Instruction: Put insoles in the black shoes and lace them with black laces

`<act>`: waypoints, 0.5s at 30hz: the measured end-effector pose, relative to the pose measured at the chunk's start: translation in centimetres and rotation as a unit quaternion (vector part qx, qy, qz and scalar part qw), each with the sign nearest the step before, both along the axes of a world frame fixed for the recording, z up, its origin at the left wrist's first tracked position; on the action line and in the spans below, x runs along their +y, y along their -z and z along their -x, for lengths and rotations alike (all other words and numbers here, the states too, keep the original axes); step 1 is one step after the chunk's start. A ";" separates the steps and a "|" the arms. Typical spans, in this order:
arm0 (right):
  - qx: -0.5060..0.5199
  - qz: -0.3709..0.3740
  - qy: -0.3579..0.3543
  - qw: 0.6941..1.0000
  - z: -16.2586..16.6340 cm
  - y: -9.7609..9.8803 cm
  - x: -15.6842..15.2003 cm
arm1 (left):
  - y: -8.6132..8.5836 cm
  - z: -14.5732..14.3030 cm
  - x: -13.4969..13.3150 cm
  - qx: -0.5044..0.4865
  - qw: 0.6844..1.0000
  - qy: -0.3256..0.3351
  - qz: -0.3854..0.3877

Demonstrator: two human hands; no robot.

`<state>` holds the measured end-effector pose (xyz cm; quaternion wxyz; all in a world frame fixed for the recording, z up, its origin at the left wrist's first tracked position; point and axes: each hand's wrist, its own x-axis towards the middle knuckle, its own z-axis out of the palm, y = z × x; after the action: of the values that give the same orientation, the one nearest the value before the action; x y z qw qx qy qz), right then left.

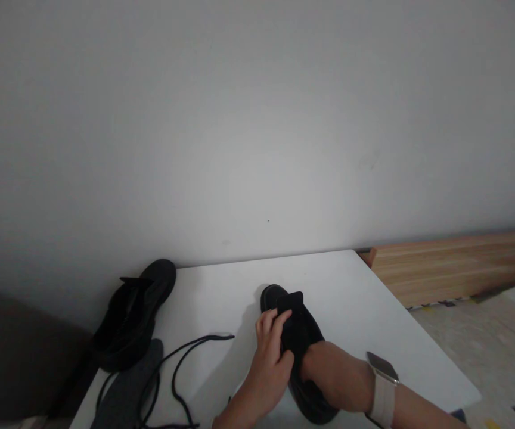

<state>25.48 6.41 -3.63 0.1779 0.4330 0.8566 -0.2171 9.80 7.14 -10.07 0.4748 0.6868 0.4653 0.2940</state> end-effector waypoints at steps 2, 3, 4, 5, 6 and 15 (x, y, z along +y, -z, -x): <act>0.016 0.002 0.011 1.000 -0.1 0.3 0.1 | 0.0 0.0 0.0 -0.004 1.000 -0.008 -0.002; 0.023 -0.001 0.017 1.000 0.0 0.3 0.0 | -0.1 0.0 0.0 -0.011 1.000 -0.015 -0.001; 0.028 -0.005 0.023 0.999 0.1 0.3 -0.1 | -0.1 0.1 0.1 -0.019 1.000 -0.024 0.001; 0.041 -0.012 0.031 0.999 0.3 0.3 -0.4 | -0.2 0.3 0.3 -0.027 0.999 -0.034 0.002; 0.069 -0.025 0.040 0.996 0.4 0.4 -0.6 | -0.2 0.5 0.4 -0.035 0.998 -0.044 -0.002; 0.379 -0.410 0.254 0.790 -0.3 6.8 -2.4 | -0.7 2.1 0.5 -0.073 0.988 -0.114 -0.073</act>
<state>25.75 4.02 -10.45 -0.4166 0.5502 0.7231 -0.0291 7.68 7.65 -9.35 0.4199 0.6386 0.4818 0.4287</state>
